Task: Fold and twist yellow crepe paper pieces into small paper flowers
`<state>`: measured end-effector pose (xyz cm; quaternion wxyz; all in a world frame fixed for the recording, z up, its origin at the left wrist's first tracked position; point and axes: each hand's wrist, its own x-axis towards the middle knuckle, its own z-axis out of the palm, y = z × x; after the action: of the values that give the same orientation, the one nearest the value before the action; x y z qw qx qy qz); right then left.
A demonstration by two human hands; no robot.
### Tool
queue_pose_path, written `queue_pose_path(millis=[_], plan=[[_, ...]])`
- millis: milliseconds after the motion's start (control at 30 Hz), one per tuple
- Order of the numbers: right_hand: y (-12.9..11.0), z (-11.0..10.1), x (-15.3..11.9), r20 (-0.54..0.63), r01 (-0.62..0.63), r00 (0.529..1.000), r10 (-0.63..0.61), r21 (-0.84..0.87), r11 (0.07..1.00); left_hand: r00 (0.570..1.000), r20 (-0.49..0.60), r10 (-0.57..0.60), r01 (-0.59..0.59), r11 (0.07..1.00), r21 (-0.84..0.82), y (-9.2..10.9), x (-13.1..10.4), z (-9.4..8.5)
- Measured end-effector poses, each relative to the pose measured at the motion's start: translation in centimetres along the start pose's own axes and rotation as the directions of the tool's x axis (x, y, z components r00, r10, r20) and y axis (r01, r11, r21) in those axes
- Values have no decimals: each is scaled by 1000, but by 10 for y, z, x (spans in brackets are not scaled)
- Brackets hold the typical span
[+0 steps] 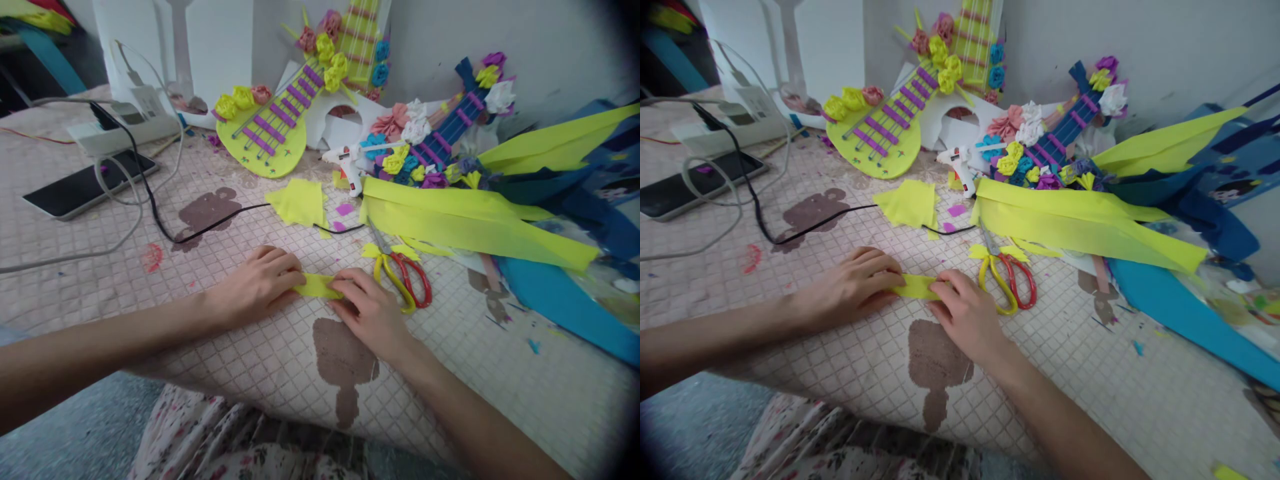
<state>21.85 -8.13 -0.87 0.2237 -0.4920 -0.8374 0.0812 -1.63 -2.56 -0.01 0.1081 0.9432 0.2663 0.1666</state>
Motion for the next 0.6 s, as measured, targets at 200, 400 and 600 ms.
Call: queue_pose_path(millis=[200, 400, 600], plan=[[0, -1, 1, 16, 13, 1000, -13, -3, 1000, 999, -14, 35, -34, 997, 69, 2, 2, -3], [3, 0, 3, 31, 41, 999, -40, -41, 998, 999, 29, 34, -36, 998, 59, -3, 4, -3], [4, -1, 5, 6, 3, 1000, -3, 31, 1000, 991, 36, 128, -132, 980, 149, -2, 6, -4]])
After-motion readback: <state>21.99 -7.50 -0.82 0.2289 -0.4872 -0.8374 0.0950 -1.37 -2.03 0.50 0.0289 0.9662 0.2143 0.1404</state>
